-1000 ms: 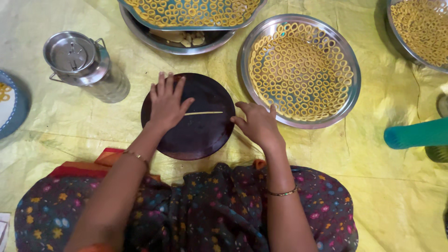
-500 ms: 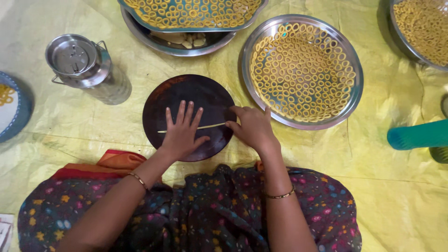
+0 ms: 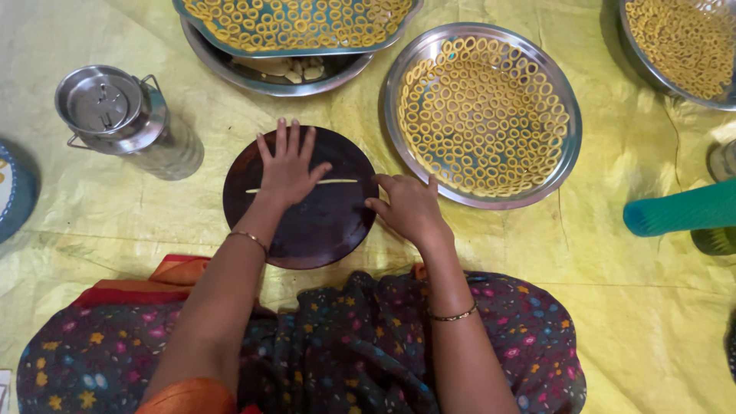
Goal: The person rolls a small piece of dough into a thin rope on a dark wooden board, then joins the ends to form a ring and places it on a metal tray. The person repeats this process multiple times, arranging the rings in rows on the tray.
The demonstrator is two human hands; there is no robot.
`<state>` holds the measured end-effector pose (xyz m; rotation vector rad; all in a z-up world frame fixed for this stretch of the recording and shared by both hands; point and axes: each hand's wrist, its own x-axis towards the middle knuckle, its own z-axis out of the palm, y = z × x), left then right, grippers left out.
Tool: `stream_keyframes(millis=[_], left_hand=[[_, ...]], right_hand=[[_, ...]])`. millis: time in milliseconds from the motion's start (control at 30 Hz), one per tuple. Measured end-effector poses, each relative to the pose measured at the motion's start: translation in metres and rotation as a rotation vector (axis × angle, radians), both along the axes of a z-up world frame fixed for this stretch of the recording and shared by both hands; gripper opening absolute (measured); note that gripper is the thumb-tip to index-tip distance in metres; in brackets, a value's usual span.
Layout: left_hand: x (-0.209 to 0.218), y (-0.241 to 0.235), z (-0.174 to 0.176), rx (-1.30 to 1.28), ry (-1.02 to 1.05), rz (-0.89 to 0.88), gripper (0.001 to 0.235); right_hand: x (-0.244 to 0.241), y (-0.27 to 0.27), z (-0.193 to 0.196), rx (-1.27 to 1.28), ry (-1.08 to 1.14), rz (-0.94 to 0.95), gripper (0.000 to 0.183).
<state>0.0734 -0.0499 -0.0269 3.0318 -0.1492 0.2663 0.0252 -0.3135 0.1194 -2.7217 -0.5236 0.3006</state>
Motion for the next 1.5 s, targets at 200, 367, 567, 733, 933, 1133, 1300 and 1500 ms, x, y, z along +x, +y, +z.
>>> stream_keyframes(millis=[200, 367, 567, 733, 933, 1133, 1300, 1500], left_hand=[[-0.070, -0.023, 0.018, 0.128, 0.043, -0.175, 0.091], [-0.118, -0.044, 0.032, 0.113, 0.048, -0.296, 0.090], [-0.060, -0.042, 0.020, 0.050, -0.034, -0.133, 0.091], [0.000, -0.032, 0.009, -0.073, -0.092, -0.013, 0.087], [0.002, -0.070, 0.002, -0.039, -0.091, -0.144, 0.087], [-0.070, -0.099, 0.015, -0.032, -0.039, -0.312, 0.089], [-0.106, -0.108, 0.024, -0.104, 0.028, -0.376, 0.088], [-0.042, -0.095, 0.006, 0.015, -0.066, -0.209, 0.084]], right_hand=[[-0.002, 0.003, 0.002, 0.029, -0.024, 0.029, 0.047], [-0.003, 0.005, 0.005, 0.036, -0.036, 0.028, 0.048], [-0.002, 0.002, 0.005, 0.040, -0.017, 0.008, 0.048], [0.002, -0.005, 0.003, 0.034, -0.023, -0.014, 0.048], [0.003, -0.006, 0.004, 0.051, -0.026, -0.030, 0.049], [0.001, -0.004, 0.007, 0.064, -0.042, -0.023, 0.048], [-0.004, 0.002, 0.007, 0.069, -0.072, -0.003, 0.046], [-0.001, -0.002, 0.004, 0.030, -0.044, -0.019, 0.048]])
